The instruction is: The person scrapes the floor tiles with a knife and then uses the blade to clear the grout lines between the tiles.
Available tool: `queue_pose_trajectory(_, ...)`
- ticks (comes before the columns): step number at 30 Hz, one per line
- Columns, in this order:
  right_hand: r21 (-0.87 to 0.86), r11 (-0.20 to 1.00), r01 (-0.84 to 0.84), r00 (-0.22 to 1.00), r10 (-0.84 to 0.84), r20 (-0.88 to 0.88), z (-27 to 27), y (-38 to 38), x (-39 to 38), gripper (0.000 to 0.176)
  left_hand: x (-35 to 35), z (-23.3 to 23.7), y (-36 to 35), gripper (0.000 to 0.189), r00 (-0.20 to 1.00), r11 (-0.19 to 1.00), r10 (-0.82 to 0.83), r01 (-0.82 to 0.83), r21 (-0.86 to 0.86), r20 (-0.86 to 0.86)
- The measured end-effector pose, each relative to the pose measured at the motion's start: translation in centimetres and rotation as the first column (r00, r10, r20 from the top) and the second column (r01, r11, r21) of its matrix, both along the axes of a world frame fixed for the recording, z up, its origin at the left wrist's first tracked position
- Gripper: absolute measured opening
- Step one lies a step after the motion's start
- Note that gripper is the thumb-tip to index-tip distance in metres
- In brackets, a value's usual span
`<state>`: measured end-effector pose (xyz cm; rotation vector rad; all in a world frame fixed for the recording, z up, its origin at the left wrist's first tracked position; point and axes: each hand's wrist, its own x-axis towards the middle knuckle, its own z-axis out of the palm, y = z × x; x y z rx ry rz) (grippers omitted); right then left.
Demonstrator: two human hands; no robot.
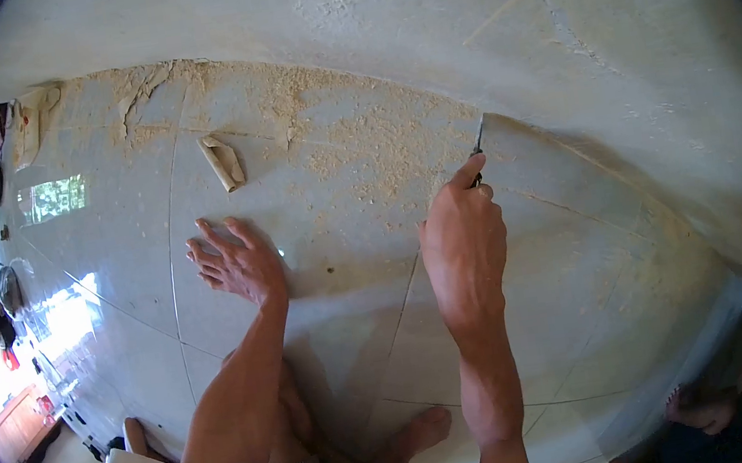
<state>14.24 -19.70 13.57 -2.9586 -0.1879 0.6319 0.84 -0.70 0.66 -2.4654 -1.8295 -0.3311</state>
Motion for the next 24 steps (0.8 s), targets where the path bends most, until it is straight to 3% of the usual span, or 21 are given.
queue_pose_trajectory(2,-0.019,0.999,-0.038,0.999,0.038,-0.004,-0.4,-1.1,-0.1,0.065,0.0,0.0,-0.1,0.054,1.000,1.000,-0.001,0.001,-0.001,0.009)
queue_pose_trajectory(5,-0.002,0.991,-0.135,0.981,0.134,0.142,-1.6,-4.4,0.1,0.057,0.0,0.1,0.0,0.054,1.000,1.000,0.000,0.000,-0.013,0.004)
queue_pose_trajectory(7,0.231,0.970,-0.080,0.993,0.057,0.106,-0.4,-7.2,1.0,0.045,0.1,0.1,0.0,0.054,1.000,1.000,-0.002,0.003,-0.006,0.005)
queue_pose_trajectory(8,0.226,0.971,-0.077,0.993,0.054,0.107,-0.1,-8.4,1.0,0.045,0.0,0.0,-0.1,0.054,1.000,1.000,-0.006,0.006,-0.010,0.006)
queue_pose_trajectory(10,0.443,0.854,0.273,0.958,-0.285,-0.042,0.4,-11.0,0.6,0.035,0.0,-0.1,0.0,0.054,1.000,1.000,-0.006,0.006,0.006,0.003)
queue_pose_trajectory(11,0.441,0.854,0.277,0.956,-0.290,-0.038,0.5,-12.4,0.4,0.035,0.1,-0.1,0.0,0.054,1.000,1.000,-0.011,0.011,0.004,0.006)
queue_pose_trajectory(13,0.424,0.794,0.437,0.860,-0.507,0.062,-0.1,-15.2,0.0,0.033,0.0,-0.1,0.0,0.054,1.000,1.000,-0.013,0.013,0.003,0.008)
queue_pose_trajectory(17,0.278,0.816,0.507,0.783,-0.571,0.246,-1.4,-20.9,0.6,0.027,-0.2,-0.3,0.0,0.055,1.000,1.000,-0.028,0.028,-0.001,-0.007)
queue_pose_trajectory(19,0.008,0.864,0.504,0.784,-0.461,0.416,-2.1,-22.5,1.0,0.015,-0.2,-0.3,0.0,0.055,1.000,1.000,-0.016,0.016,0.013,-0.012)
queue_pose_trajectory(22,-0.101,0.834,0.543,0.761,-0.439,0.477,-2.1,-22.6,1.3,0.012,0.0,-0.2,0.0,0.056,1.000,1.000,-0.015,0.016,0.020,-0.025)
queue_pose_trajectory(24,-0.140,0.898,0.417,0.794,-0.285,0.536,-3.6,-20.8,1.8,0.014,0.0,-0.2,0.1,0.056,1.000,1.000,-0.018,0.019,0.020,-0.025)
